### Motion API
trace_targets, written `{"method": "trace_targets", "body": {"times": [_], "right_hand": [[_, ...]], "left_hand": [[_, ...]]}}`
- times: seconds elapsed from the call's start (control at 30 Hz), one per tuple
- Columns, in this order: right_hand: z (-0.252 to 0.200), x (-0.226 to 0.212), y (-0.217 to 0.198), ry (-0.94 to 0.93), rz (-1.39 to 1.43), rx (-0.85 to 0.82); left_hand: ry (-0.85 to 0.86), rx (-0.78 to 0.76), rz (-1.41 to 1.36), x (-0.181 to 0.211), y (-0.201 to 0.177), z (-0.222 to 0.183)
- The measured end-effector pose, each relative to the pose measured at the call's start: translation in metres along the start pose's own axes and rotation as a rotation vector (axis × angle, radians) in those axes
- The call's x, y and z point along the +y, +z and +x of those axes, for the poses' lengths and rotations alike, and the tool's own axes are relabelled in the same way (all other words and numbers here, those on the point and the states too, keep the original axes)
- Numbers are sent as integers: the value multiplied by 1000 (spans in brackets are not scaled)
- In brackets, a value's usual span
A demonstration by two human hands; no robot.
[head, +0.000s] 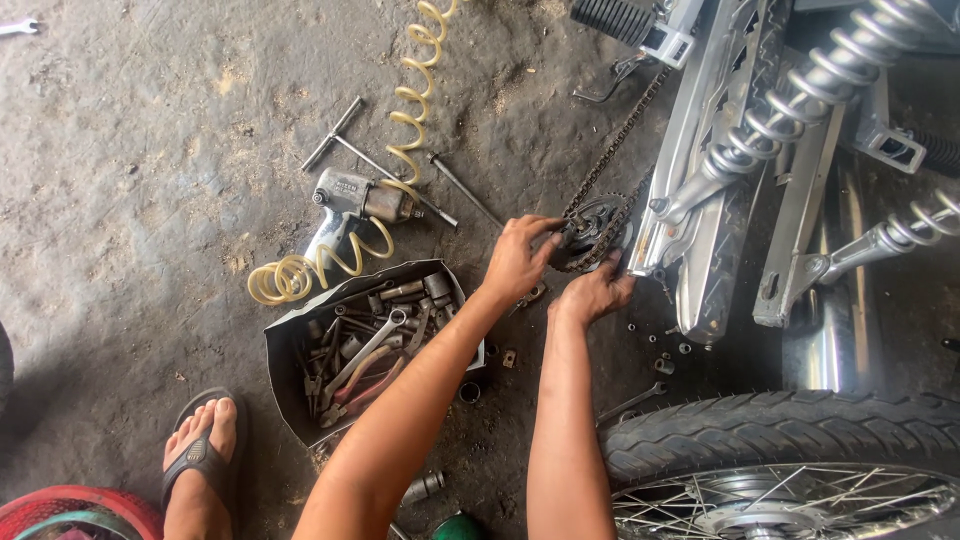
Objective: The person kneels beside a motorcycle with its rear wheel removed and fits a sprocket drum onto the wheel hub, pressing and aligning it by hand. They then move to the motorcycle's chain and swingarm area, using a socket wrench on bolts while steadying the parts.
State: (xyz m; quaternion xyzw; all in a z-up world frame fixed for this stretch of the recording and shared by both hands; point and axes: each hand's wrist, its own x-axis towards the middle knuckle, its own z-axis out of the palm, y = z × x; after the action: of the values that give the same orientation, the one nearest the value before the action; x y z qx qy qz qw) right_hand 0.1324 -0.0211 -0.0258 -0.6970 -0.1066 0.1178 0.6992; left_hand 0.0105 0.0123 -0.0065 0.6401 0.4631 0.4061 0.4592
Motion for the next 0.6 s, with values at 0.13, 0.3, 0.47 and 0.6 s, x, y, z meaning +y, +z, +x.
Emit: {"method": "trace_targets", "body": {"times": [0.13, 0.3, 0.47, 0.6], "right_hand": [[-10, -24, 1, 63, 171, -60], [-9, -23, -2, 116, 168, -51], [-4, -9, -3, 75, 153, -80], [-3, -4, -5, 13, 82, -142]], "left_hand": [[-37, -66, -1, 16, 7, -6], [-273, -34, -304, -11, 20, -13], [48, 22, -182, 11, 2, -24], [140, -55, -113, 15, 12, -23]]}}
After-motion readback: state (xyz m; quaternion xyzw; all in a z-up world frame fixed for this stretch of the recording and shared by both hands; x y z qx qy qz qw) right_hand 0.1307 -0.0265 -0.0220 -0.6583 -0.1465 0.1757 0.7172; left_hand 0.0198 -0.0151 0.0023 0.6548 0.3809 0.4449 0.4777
